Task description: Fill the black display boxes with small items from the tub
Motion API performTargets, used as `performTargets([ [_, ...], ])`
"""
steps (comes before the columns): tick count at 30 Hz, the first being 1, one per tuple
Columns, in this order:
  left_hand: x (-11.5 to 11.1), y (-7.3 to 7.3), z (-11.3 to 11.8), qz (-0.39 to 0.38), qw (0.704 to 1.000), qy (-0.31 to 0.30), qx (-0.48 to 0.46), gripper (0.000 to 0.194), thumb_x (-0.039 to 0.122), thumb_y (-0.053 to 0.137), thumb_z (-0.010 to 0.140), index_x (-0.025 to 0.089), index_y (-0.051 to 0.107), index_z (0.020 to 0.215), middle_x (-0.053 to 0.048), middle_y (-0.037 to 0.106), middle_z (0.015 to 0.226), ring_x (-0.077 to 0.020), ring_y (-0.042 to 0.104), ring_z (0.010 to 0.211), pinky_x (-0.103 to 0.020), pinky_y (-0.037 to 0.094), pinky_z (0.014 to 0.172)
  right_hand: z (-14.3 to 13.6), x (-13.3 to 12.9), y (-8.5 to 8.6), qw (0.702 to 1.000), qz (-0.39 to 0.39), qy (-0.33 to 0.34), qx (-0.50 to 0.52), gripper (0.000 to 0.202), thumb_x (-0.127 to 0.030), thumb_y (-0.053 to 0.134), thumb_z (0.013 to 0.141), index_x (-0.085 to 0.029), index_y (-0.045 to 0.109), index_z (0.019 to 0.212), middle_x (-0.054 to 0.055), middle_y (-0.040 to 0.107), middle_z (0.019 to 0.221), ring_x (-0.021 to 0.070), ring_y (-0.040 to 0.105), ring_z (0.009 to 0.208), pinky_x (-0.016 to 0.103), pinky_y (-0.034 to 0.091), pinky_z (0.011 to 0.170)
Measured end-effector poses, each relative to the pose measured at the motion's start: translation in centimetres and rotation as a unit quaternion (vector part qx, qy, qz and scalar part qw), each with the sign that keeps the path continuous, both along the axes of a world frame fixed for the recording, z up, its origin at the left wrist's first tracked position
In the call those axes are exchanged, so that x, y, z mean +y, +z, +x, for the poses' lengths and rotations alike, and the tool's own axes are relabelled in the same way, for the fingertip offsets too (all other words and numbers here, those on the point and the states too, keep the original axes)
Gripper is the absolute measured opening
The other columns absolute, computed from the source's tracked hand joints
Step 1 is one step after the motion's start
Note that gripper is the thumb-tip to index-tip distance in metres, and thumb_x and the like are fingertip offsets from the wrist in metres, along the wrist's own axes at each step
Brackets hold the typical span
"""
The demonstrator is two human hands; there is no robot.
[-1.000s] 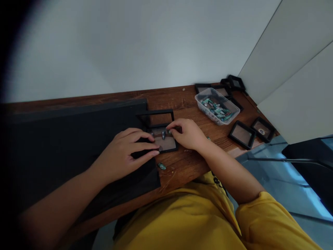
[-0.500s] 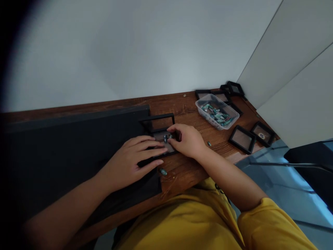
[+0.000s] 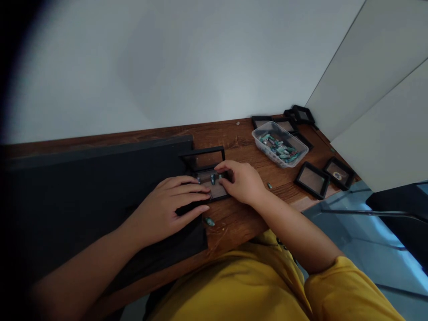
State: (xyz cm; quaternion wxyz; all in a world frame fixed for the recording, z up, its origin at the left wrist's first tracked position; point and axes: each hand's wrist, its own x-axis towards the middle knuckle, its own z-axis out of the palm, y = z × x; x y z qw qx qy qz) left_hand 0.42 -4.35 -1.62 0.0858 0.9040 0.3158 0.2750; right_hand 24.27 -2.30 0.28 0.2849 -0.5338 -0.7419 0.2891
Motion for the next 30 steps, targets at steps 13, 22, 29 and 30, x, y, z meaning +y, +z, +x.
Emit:
performTargets([
  [13, -0.1, 0.3, -0.1, 0.018, 1.000, -0.019, 0.000, 0.033, 0.031, 0.051, 0.108, 0.024, 0.083, 0.108, -0.004, 0.084, 0.111, -0.0289, 0.070, 0.107, -0.050, 0.058, 0.095, 0.0, 0.0, 0.1, 0.997, 0.024, 0.011, 0.079, 0.017, -0.023, 0.071, 0.089, -0.017, 0.076, 0.105, 0.001, 0.076, 0.083, 0.0091, 0.052, 0.056, 0.024, 0.042, 0.058],
  [22, -0.1, 1.3, -0.8, 0.081, 0.993, 0.034, -0.075, 0.025, 0.024, 0.064, 0.102, 0.024, 0.078, 0.123, -0.006, 0.082, 0.118, -0.0282, 0.068, 0.110, -0.045, 0.056, 0.097, -0.1, -0.4, 0.7, 0.979, 0.089, 0.105, 0.150, 0.017, -0.031, 0.076, 0.092, -0.018, 0.079, 0.103, 0.005, 0.078, 0.093, 0.0112, 0.061, 0.066, 0.025, 0.048, 0.061],
  [29, 0.0, 1.2, -0.7, 0.084, 0.992, 0.010, -0.088, 0.024, 0.022, 0.066, 0.100, 0.025, 0.078, 0.120, -0.006, 0.082, 0.118, -0.0266, 0.068, 0.108, -0.044, 0.057, 0.096, -0.6, -0.7, 0.4, 0.968, 0.124, 0.137, 0.172, 0.010, -0.024, 0.073, 0.096, -0.019, 0.082, 0.096, 0.006, 0.083, 0.091, 0.0139, 0.072, 0.076, 0.025, 0.053, 0.069],
  [30, 0.0, 1.2, -0.7, 0.083, 0.992, 0.010, -0.090, 0.023, 0.022, 0.066, 0.100, 0.025, 0.078, 0.120, -0.006, 0.082, 0.118, -0.0266, 0.069, 0.108, -0.044, 0.057, 0.096, -0.6, -0.8, 0.4, 0.969, 0.130, 0.134, 0.163, 0.011, -0.024, 0.072, 0.096, -0.019, 0.081, 0.096, 0.005, 0.082, 0.090, 0.0141, 0.073, 0.076, 0.026, 0.054, 0.070],
])
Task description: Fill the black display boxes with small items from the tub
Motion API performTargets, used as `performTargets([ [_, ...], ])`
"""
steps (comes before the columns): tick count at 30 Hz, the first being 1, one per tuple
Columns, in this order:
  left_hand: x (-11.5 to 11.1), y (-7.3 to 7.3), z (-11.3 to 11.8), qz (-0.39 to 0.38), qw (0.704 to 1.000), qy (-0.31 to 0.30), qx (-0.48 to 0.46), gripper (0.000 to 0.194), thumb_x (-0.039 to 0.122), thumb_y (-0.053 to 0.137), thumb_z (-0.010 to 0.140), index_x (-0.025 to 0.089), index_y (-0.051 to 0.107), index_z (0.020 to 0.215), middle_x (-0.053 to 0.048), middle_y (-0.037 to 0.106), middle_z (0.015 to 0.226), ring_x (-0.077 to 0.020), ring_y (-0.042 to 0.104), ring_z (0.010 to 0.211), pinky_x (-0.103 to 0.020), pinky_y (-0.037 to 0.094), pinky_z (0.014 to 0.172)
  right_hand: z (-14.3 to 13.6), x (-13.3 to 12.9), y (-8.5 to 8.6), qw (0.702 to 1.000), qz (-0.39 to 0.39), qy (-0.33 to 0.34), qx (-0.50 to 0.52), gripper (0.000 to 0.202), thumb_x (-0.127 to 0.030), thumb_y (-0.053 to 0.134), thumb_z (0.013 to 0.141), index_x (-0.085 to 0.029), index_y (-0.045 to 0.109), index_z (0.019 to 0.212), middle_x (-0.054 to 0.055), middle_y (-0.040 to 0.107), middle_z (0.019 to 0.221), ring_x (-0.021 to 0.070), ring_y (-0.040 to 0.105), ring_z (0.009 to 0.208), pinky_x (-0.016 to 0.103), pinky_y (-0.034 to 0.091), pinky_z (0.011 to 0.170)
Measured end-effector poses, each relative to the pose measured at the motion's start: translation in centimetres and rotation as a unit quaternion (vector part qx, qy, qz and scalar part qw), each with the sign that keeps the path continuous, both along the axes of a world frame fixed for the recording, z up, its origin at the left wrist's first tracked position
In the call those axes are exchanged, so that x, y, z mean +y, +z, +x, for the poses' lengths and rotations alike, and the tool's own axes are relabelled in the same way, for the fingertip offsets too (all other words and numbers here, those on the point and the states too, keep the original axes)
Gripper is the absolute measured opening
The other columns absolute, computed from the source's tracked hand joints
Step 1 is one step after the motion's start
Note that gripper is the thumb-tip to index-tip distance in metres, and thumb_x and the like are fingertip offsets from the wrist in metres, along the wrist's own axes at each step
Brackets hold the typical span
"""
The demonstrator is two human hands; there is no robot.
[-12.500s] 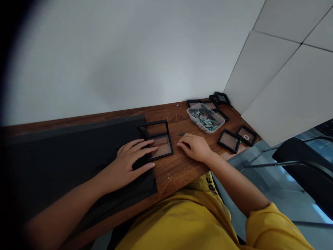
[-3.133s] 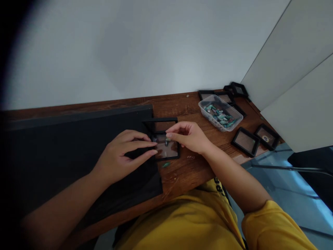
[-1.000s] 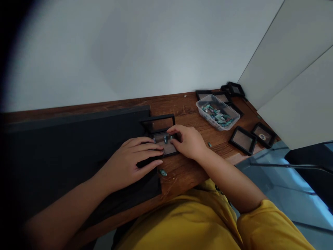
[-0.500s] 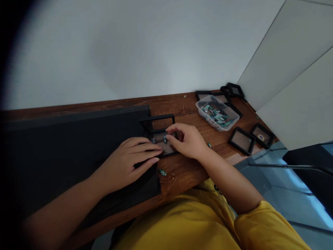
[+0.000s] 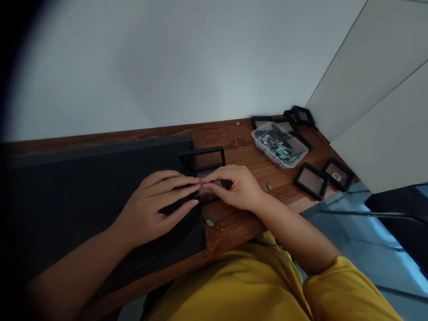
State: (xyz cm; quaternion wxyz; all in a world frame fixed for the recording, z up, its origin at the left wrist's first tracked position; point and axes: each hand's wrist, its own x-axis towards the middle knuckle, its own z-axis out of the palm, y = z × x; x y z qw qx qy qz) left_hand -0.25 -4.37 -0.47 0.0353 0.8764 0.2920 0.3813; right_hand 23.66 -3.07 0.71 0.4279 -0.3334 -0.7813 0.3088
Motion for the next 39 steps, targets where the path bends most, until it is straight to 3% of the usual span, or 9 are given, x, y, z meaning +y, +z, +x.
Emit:
performTargets([
  [6, 0.2, 0.2, 0.1, -0.039, 0.999, 0.024, -0.011, 0.020, 0.028, 0.062, 0.103, 0.026, 0.079, 0.114, -0.006, 0.080, 0.121, -0.0280, 0.069, 0.115, -0.049, 0.057, 0.102, -0.3, -0.2, 0.1, 0.990, 0.066, -0.089, -0.083, 0.016, -0.029, 0.064, 0.101, -0.022, 0.079, 0.097, 0.004, 0.080, 0.087, 0.0153, 0.069, 0.073, 0.029, 0.053, 0.072],
  [11, 0.7, 0.4, -0.2, -0.062, 0.996, 0.050, -0.033, 0.019, 0.031, 0.063, 0.102, 0.023, 0.080, 0.100, -0.006, 0.080, 0.099, -0.0230, 0.073, 0.092, -0.041, 0.059, 0.087, -0.8, -0.1, 0.0, 0.962, 0.135, -0.105, -0.213, 0.020, -0.023, 0.059, 0.100, -0.020, 0.079, 0.100, 0.006, 0.078, 0.086, 0.0183, 0.067, 0.080, 0.031, 0.048, 0.075],
  [15, 0.7, 0.7, -0.2, -0.087, 0.996, 0.016, -0.023, 0.022, 0.033, 0.064, 0.101, 0.023, 0.077, 0.087, -0.002, 0.078, 0.085, -0.0187, 0.071, 0.079, -0.035, 0.057, 0.077, -1.4, 0.0, -0.2, 0.933, 0.132, -0.084, -0.325, 0.019, -0.024, 0.063, 0.098, -0.022, 0.081, 0.100, 0.006, 0.077, 0.087, 0.0206, 0.064, 0.085, 0.032, 0.043, 0.072],
  [18, 0.3, 1.0, -0.1, -0.105, 0.994, -0.036, 0.006, 0.026, 0.032, 0.063, 0.102, 0.023, 0.075, 0.081, 0.000, 0.077, 0.081, -0.0164, 0.070, 0.074, -0.033, 0.054, 0.073, -1.5, 0.1, -0.3, 0.925, 0.117, -0.078, -0.354, 0.017, -0.025, 0.065, 0.097, -0.022, 0.082, 0.096, 0.006, 0.076, 0.085, 0.0211, 0.063, 0.086, 0.032, 0.042, 0.071],
  [22, -0.3, 0.9, 0.2, -0.128, 0.984, -0.115, 0.053, 0.023, 0.034, 0.065, 0.102, 0.024, 0.078, 0.086, -0.001, 0.078, 0.087, -0.0170, 0.071, 0.079, -0.033, 0.054, 0.076, -1.4, 0.3, -0.5, 0.946, 0.086, -0.069, -0.304, 0.014, -0.021, 0.068, 0.095, -0.021, 0.082, 0.094, 0.005, 0.077, 0.086, 0.0204, 0.064, 0.085, 0.032, 0.045, 0.076],
  [27, -0.6, 0.0, 0.2, -0.133, 0.979, -0.109, 0.107, 0.017, 0.039, 0.071, 0.098, 0.029, 0.083, 0.107, -0.002, 0.077, 0.096, -0.0211, 0.070, 0.090, -0.035, 0.054, 0.080, -0.5, 0.3, -0.2, 0.977, 0.071, -0.098, -0.178, 0.011, -0.024, 0.069, 0.094, -0.021, 0.079, 0.092, 0.004, 0.078, 0.083, 0.0179, 0.066, 0.078, 0.032, 0.049, 0.078],
  [33, -0.6, -0.3, 0.3, -0.150, 0.972, -0.123, 0.131, 0.016, 0.034, 0.069, 0.100, 0.032, 0.084, 0.103, -0.002, 0.075, 0.094, -0.0198, 0.068, 0.088, -0.034, 0.050, 0.076, 0.4, 0.2, 0.3, 0.983, 0.067, -0.150, -0.080, 0.014, -0.029, 0.067, 0.096, -0.022, 0.077, 0.088, 0.002, 0.072, 0.074, 0.0157, 0.060, 0.066, 0.031, 0.048, 0.071],
  [39, -0.8, 0.0, 0.7, -0.155, 0.970, -0.142, 0.125, 0.015, 0.027, 0.068, 0.101, 0.028, 0.082, 0.097, -0.001, 0.075, 0.094, -0.0195, 0.067, 0.090, -0.034, 0.048, 0.079, 0.4, 0.0, 0.6, 0.987, 0.069, -0.138, -0.053, 0.014, -0.028, 0.067, 0.096, -0.022, 0.076, 0.088, 0.001, 0.070, 0.072, 0.0144, 0.058, 0.063, 0.030, 0.048, 0.068],
])
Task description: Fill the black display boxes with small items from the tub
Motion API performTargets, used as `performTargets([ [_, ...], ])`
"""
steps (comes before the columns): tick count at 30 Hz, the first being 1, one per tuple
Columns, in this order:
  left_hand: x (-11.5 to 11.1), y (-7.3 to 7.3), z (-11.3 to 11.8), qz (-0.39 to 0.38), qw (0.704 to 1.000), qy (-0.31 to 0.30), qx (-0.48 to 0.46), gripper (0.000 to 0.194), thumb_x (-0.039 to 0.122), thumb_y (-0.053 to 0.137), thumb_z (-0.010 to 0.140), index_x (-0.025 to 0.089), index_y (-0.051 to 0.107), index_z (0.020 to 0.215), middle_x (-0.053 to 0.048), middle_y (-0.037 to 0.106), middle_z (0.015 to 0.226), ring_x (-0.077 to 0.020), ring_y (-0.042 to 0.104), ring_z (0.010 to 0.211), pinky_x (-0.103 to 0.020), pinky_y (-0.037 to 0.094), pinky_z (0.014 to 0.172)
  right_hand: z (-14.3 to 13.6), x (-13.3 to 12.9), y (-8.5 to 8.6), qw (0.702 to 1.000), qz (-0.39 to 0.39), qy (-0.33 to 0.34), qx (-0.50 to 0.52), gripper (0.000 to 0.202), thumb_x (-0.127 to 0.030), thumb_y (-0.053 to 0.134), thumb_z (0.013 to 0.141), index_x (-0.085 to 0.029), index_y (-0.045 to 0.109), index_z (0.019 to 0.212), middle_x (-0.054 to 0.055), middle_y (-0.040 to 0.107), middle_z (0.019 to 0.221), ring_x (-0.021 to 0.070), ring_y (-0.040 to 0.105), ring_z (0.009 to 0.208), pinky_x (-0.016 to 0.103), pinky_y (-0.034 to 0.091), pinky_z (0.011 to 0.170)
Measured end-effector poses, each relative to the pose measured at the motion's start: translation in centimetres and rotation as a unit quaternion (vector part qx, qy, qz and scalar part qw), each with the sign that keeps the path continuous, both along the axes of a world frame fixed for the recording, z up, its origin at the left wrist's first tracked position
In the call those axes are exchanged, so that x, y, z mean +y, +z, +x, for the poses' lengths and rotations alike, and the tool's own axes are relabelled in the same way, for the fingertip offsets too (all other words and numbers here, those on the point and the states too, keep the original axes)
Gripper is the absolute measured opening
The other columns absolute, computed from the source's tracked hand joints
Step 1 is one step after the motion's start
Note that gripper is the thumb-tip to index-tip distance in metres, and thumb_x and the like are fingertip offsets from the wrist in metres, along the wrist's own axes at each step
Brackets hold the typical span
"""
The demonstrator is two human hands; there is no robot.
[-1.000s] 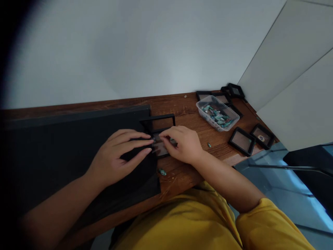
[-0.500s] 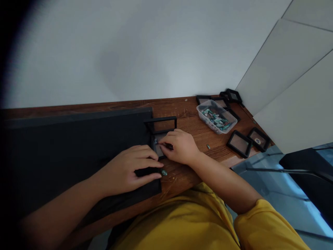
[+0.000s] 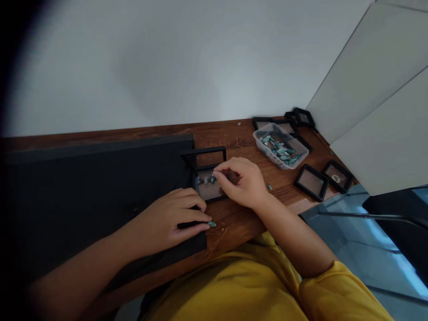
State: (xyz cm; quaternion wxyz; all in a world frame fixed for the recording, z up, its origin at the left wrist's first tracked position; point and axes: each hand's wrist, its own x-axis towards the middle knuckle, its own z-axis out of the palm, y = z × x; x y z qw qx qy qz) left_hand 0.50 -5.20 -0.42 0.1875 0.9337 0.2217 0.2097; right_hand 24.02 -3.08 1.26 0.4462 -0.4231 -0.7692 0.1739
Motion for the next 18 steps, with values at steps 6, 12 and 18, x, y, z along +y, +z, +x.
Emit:
performTargets([
  [6, -0.3, -0.3, 0.3, -0.019, 1.000, 0.002, -0.016, 0.013, 0.026, 0.068, 0.101, 0.027, 0.079, 0.096, -0.001, 0.077, 0.101, -0.0217, 0.066, 0.101, -0.036, 0.048, 0.088, 0.0, -0.1, 0.1, 1.000, 0.000, -0.005, 0.016, 0.014, -0.027, 0.067, 0.096, -0.021, 0.076, 0.087, 0.001, 0.071, 0.073, 0.0138, 0.057, 0.063, 0.030, 0.049, 0.068],
  [12, -0.4, -0.1, 0.3, -0.039, 0.999, -0.012, -0.023, 0.012, 0.028, 0.068, 0.102, 0.026, 0.078, 0.097, 0.000, 0.077, 0.101, -0.0208, 0.065, 0.099, -0.036, 0.047, 0.088, -0.1, -0.2, 0.2, 1.000, 0.011, 0.004, 0.023, 0.013, -0.025, 0.067, 0.096, -0.021, 0.076, 0.087, 0.001, 0.071, 0.074, 0.0134, 0.059, 0.064, 0.029, 0.050, 0.069],
  [18, -1.2, 0.1, 0.6, -0.023, 0.998, -0.049, -0.016, 0.019, 0.036, 0.064, 0.106, 0.027, 0.079, 0.101, 0.000, 0.076, 0.101, -0.0205, 0.063, 0.099, -0.035, 0.042, 0.085, 0.0, -0.1, 0.2, 0.999, 0.035, 0.010, 0.023, 0.011, -0.024, 0.068, 0.095, -0.020, 0.075, 0.087, 0.001, 0.072, 0.073, 0.0123, 0.057, 0.060, 0.028, 0.048, 0.063],
])
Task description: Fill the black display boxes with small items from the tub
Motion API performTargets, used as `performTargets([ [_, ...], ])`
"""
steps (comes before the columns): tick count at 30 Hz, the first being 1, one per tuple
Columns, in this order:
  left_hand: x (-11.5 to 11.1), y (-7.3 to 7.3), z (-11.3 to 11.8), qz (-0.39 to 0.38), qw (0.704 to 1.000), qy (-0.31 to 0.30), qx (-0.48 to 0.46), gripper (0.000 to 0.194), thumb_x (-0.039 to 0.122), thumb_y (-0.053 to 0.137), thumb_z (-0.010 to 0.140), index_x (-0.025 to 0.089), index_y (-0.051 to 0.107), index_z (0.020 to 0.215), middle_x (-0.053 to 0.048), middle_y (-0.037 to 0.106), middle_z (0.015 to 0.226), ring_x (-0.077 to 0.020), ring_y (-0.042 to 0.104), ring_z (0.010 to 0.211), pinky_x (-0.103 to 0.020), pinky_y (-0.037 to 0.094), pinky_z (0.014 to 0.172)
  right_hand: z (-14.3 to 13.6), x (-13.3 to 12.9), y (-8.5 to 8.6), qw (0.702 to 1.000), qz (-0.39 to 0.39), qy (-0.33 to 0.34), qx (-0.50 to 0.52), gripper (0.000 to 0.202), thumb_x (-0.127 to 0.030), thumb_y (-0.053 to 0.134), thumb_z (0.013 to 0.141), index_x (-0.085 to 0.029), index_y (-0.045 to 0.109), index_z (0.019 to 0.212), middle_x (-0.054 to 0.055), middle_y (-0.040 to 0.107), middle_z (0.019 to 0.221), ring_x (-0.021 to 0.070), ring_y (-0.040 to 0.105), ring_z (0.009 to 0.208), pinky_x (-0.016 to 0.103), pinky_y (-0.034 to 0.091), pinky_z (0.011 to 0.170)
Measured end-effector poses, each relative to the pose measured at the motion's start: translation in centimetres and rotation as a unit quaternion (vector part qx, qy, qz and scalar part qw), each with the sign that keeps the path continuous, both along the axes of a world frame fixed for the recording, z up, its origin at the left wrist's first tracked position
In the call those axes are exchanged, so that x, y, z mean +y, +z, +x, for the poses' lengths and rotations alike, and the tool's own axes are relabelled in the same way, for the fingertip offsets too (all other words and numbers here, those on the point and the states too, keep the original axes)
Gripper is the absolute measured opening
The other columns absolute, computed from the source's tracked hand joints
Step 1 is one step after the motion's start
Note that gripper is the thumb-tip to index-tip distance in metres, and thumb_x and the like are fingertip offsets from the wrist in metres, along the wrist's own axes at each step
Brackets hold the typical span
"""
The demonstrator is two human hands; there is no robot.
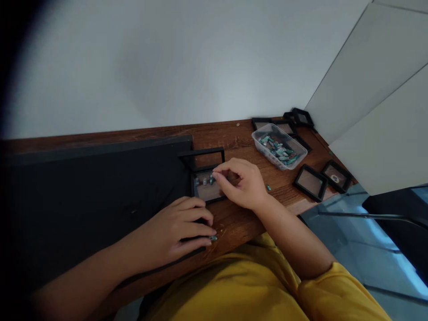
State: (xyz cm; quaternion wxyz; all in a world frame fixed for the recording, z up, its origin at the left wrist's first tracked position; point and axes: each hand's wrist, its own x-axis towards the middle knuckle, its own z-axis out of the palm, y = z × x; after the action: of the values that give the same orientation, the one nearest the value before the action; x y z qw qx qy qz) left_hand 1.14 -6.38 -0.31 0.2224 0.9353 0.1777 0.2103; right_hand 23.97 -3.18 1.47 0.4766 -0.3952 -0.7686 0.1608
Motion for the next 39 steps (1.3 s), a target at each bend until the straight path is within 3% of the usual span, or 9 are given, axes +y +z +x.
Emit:
performTargets([
  [10, -1.0, 0.0, 0.4, 0.051, 0.998, -0.019, -0.028, 0.021, 0.031, 0.057, 0.110, 0.025, 0.076, 0.102, 0.001, 0.077, 0.099, -0.0215, 0.060, 0.100, -0.037, 0.040, 0.088, 0.0, 0.0, 0.1, 1.000, 0.010, 0.009, 0.000, 0.011, -0.022, 0.069, 0.095, -0.020, 0.075, 0.087, 0.001, 0.074, 0.074, 0.0116, 0.057, 0.059, 0.027, 0.048, 0.062],
  [18, -1.6, 0.1, 0.6, 0.056, 0.998, -0.016, -0.011, 0.013, 0.038, 0.073, 0.100, 0.027, 0.077, 0.096, 0.001, 0.077, 0.096, -0.0217, 0.062, 0.098, -0.039, 0.040, 0.086, 0.1, -0.1, 0.2, 1.000, 0.016, 0.026, 0.000, 0.008, -0.020, 0.069, 0.095, -0.020, 0.075, 0.090, 0.001, 0.075, 0.077, 0.0114, 0.059, 0.061, 0.026, 0.049, 0.062],
  [28, -1.6, 0.2, 0.6, 0.049, 0.998, -0.036, -0.029, 0.023, 0.032, 0.060, 0.108, 0.026, 0.075, 0.091, 0.001, 0.075, 0.096, -0.0205, 0.060, 0.095, -0.037, 0.041, 0.087, 0.1, -0.1, 0.0, 0.999, 0.021, 0.025, -0.008, 0.008, -0.020, 0.069, 0.096, -0.020, 0.075, 0.090, 0.002, 0.074, 0.076, 0.0123, 0.064, 0.065, 0.026, 0.048, 0.062],
  [39, -1.5, -0.1, 0.7, 0.061, 0.997, -0.030, -0.023, 0.023, 0.032, 0.059, 0.109, 0.024, 0.074, 0.094, 0.002, 0.078, 0.095, -0.0205, 0.062, 0.098, -0.037, 0.042, 0.090, 0.1, -0.1, -0.2, 1.000, 0.014, 0.018, -0.017, 0.010, -0.021, 0.069, 0.096, -0.019, 0.076, 0.089, 0.001, 0.071, 0.072, 0.0109, 0.056, 0.058, 0.025, 0.043, 0.056],
])
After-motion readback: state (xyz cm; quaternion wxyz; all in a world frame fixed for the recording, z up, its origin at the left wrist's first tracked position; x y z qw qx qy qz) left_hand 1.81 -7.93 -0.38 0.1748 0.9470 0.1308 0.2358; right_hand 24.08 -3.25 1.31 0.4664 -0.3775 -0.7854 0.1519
